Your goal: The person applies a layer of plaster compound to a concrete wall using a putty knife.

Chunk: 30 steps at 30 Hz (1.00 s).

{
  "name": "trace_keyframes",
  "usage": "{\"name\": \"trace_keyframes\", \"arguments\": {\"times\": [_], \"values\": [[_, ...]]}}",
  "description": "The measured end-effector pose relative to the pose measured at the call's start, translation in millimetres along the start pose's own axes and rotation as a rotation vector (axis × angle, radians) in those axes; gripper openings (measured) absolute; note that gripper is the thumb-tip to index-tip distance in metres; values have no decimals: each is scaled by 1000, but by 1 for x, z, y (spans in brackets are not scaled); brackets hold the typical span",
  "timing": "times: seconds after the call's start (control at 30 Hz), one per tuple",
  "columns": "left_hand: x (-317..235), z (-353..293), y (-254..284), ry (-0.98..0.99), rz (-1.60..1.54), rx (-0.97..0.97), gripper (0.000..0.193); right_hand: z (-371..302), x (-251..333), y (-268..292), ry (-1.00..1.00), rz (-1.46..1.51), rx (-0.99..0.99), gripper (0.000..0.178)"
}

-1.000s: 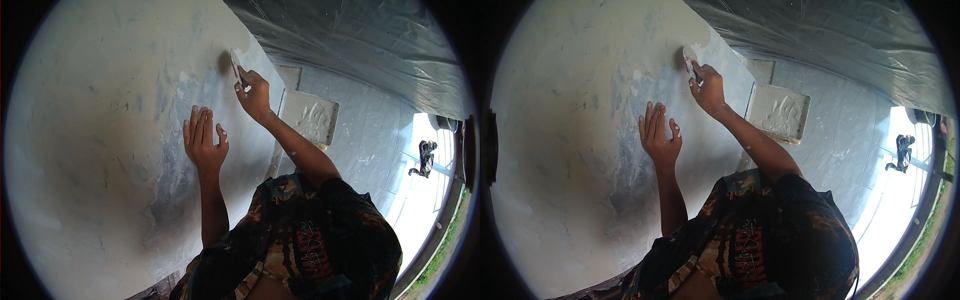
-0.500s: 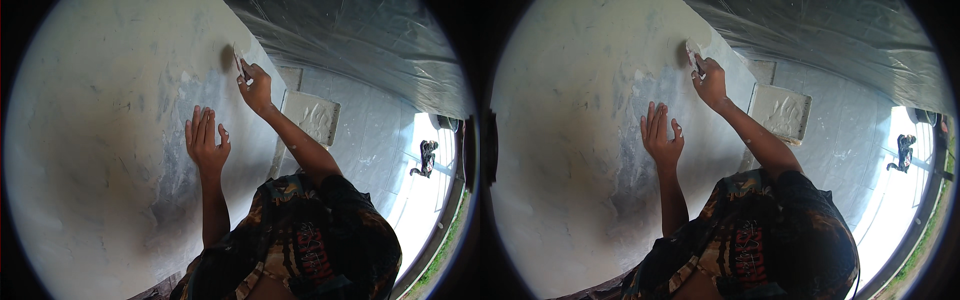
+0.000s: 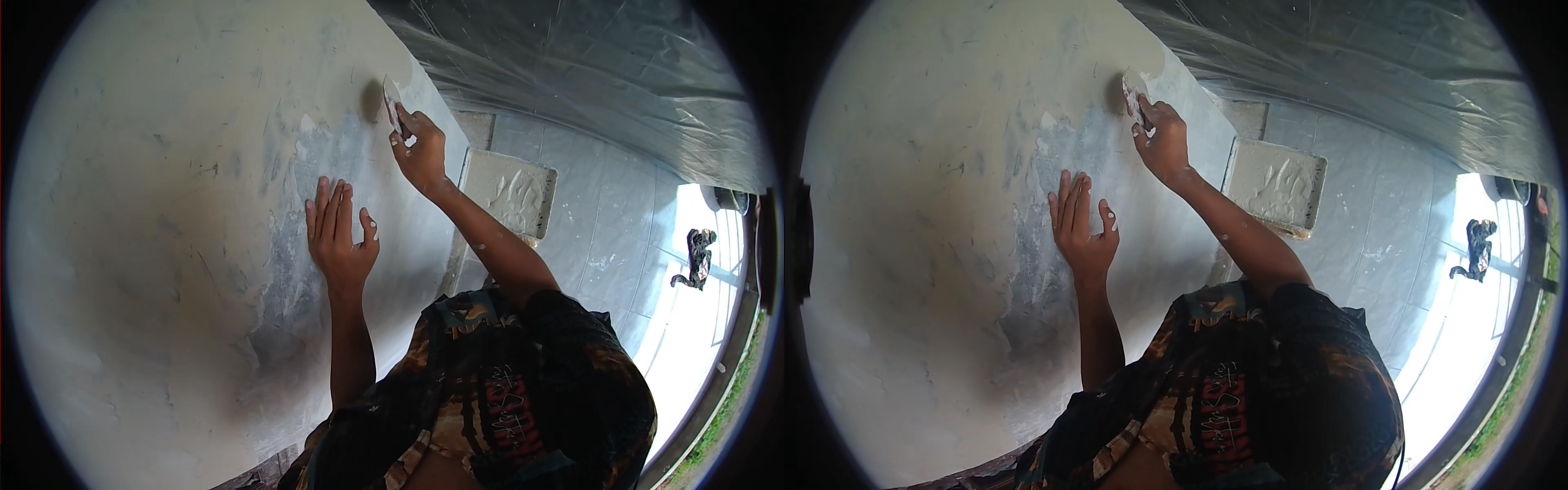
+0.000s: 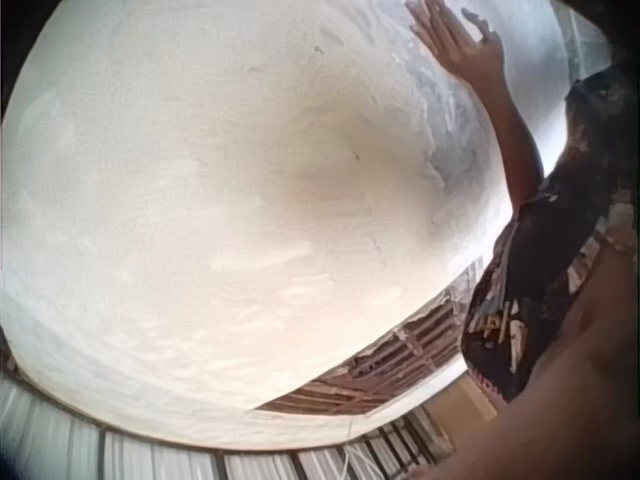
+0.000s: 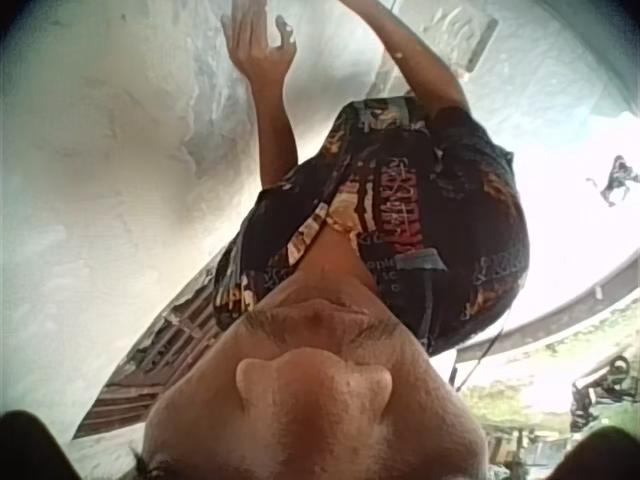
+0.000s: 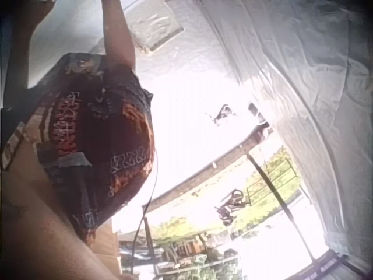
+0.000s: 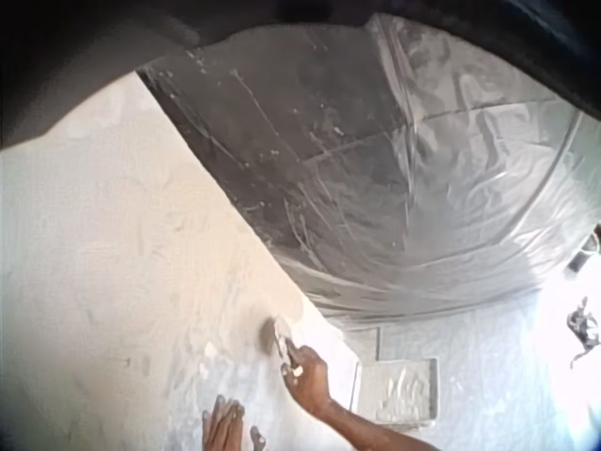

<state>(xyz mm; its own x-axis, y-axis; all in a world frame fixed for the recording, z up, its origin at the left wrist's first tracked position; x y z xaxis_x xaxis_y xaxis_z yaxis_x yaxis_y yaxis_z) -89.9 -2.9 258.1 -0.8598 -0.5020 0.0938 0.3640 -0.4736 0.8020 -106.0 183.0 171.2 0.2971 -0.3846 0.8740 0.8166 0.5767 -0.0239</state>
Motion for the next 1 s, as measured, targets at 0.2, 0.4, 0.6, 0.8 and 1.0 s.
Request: {"name": "trace_keyframes", "arguments": {"times": [0.2,0.4,0.6,0.8,1.0], "values": [[-2,-15,12,44,-10,9,39,-34,10,-35,72,-79,99,60],[0,-28,26,64,23,18,38,-45,25,-16,-22,53,76,56],[2,-31,28,40,-2,27,37,-21,29,-35,53,-126,58,53],[4,-35,26,47,1,26,37,-56,34,-21,85,28,66,56],[2,-33,25,27,18,30,37,20,-17,-4,-48,-134,-117,50]]}}
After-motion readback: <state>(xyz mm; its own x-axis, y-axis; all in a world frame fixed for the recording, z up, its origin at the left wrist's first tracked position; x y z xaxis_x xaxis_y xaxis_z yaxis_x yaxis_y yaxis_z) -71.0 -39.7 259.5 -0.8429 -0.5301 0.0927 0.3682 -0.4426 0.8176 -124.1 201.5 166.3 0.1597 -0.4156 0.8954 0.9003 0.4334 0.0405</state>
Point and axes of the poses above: each hand's wrist, its own z-axis towards the middle knuckle, its own y-axis out of the back of the hand, x = y × z, the point moved 5 cm from there along z, towards the middle knuckle, and after that the axes turned 1 degree about -y, right-handed, at the moved point
